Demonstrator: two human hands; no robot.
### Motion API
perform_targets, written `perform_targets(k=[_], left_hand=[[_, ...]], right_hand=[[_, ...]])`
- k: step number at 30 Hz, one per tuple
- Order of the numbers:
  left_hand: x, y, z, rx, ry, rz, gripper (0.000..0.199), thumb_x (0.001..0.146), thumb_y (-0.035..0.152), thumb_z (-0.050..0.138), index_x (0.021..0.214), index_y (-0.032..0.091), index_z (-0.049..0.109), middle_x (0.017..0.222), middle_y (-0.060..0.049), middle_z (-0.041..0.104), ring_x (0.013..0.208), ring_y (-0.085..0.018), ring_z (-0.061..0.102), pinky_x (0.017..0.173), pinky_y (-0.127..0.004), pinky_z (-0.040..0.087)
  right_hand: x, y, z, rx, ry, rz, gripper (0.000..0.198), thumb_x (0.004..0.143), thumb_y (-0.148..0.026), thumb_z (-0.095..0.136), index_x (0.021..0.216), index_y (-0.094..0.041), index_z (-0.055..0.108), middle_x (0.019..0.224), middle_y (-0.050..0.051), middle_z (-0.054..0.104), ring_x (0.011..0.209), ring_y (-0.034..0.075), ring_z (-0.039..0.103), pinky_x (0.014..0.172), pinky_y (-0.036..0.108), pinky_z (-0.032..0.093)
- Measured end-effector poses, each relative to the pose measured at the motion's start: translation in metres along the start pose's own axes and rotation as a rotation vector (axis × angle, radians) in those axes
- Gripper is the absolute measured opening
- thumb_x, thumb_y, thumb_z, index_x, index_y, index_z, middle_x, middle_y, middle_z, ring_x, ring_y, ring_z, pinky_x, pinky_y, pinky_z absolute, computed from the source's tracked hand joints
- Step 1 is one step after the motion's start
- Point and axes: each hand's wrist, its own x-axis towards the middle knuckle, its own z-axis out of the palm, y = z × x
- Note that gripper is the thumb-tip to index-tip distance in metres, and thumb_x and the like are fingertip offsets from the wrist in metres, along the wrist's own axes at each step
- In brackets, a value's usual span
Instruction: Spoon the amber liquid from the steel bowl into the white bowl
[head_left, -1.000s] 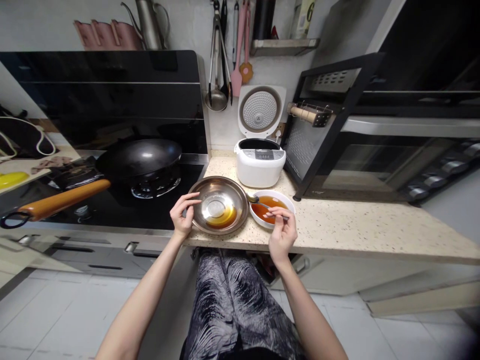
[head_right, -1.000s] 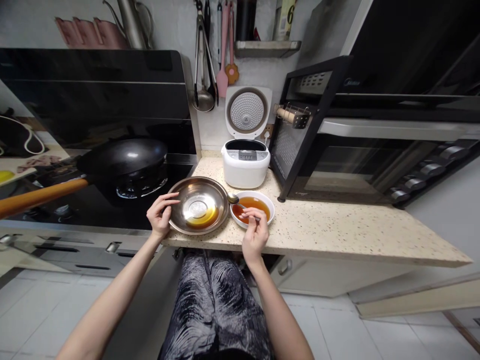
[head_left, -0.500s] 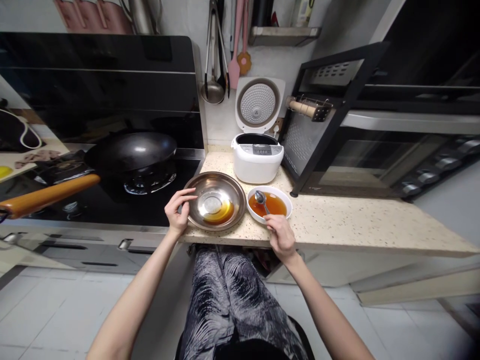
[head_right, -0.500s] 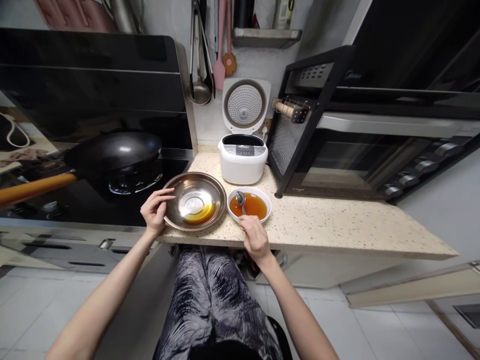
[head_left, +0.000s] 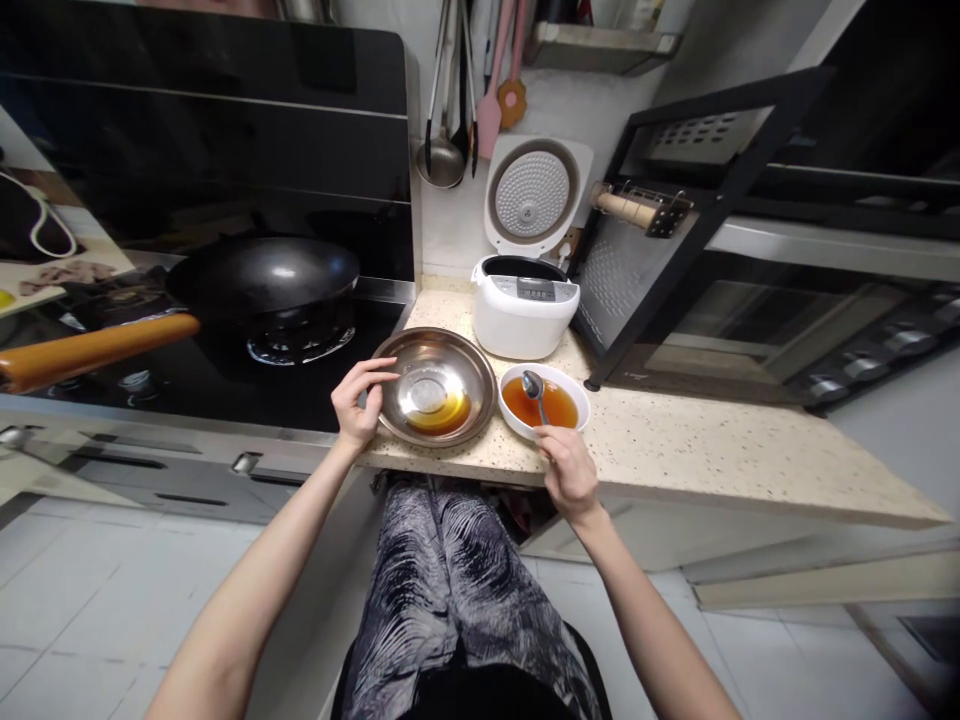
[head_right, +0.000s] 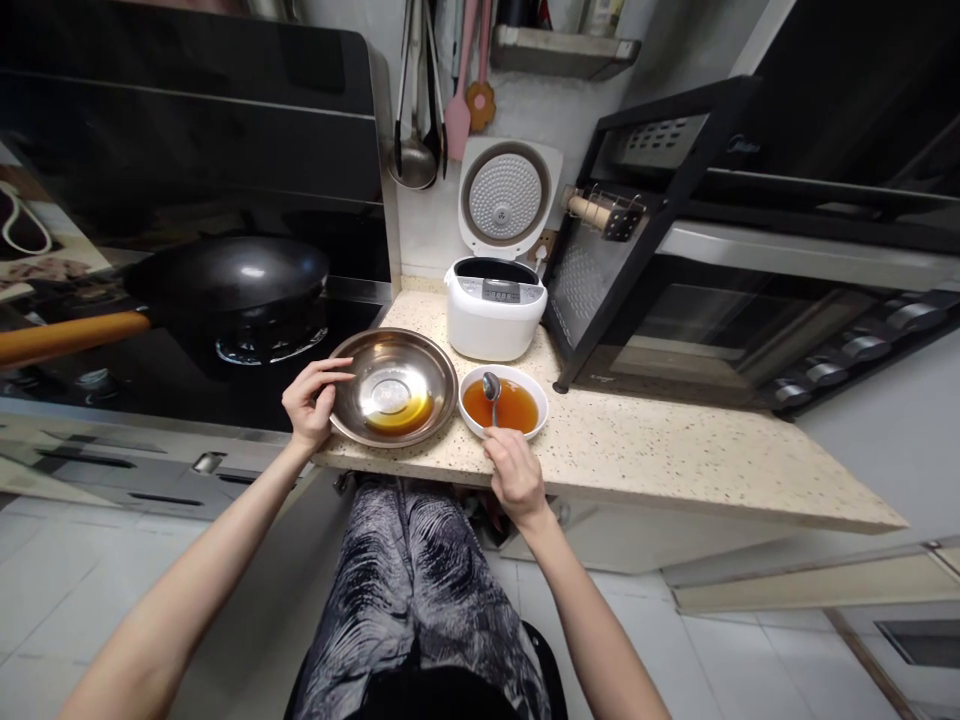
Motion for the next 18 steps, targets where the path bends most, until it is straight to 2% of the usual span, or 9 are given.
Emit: perform_targets(k=[3, 6, 11, 18], left_hand=[[0.0, 0.0, 0.0, -0.011, 0.005, 0.013, 0.028, 0.098, 0.031, 0.055, 0.091, 0.02, 0.079, 0.112, -0.01, 0.08, 0.102, -0.026, 0.074, 0.091, -0.043, 0.059], [0.0, 0.0, 0.0, -0.016, 0.006, 0.016, 0.027, 0.098, 0.031, 0.056, 0.092, 0.02, 0.079, 0.113, -0.009, 0.08, 0.102, -0.026, 0.074, 0.091, -0.042, 0.059], [-0.001, 0.0, 0.0, -0.032, 0.004, 0.03, 0.025, 0.098, 0.03, 0.056, 0.094, 0.02, 0.08, 0.114, -0.009, 0.079, 0.103, -0.025, 0.074, 0.091, -0.042, 0.058], [-0.001, 0.002, 0.001, -0.027, 0.023, 0.057, 0.024, 0.098, 0.029, 0.057, 0.093, 0.021, 0.079, 0.114, -0.009, 0.079, 0.102, -0.025, 0.074, 0.089, -0.042, 0.059]], right_hand=[[0.008, -0.018, 0.011, 0.071, 0.21, 0.159, 0.025, 0.101, -0.01, 0.051, 0.112, -0.025, 0.067, 0.098, 0.008, 0.075, 0.09, 0.023, 0.073, 0.075, 0.041, 0.063], [0.013, -0.037, 0.027, 0.185, 0.309, 0.322, 0.019, 0.103, -0.014, 0.05, 0.107, -0.025, 0.066, 0.096, 0.005, 0.073, 0.088, 0.021, 0.072, 0.076, 0.04, 0.062], [0.013, -0.057, 0.049, 0.32, 0.271, 0.491, 0.019, 0.106, -0.016, 0.048, 0.098, -0.024, 0.064, 0.093, 0.003, 0.072, 0.088, 0.018, 0.07, 0.082, 0.035, 0.059], [0.009, -0.065, 0.06, 0.387, 0.197, 0.589, 0.02, 0.107, -0.021, 0.048, 0.093, -0.023, 0.063, 0.09, 0.003, 0.071, 0.089, 0.018, 0.07, 0.083, 0.034, 0.056]])
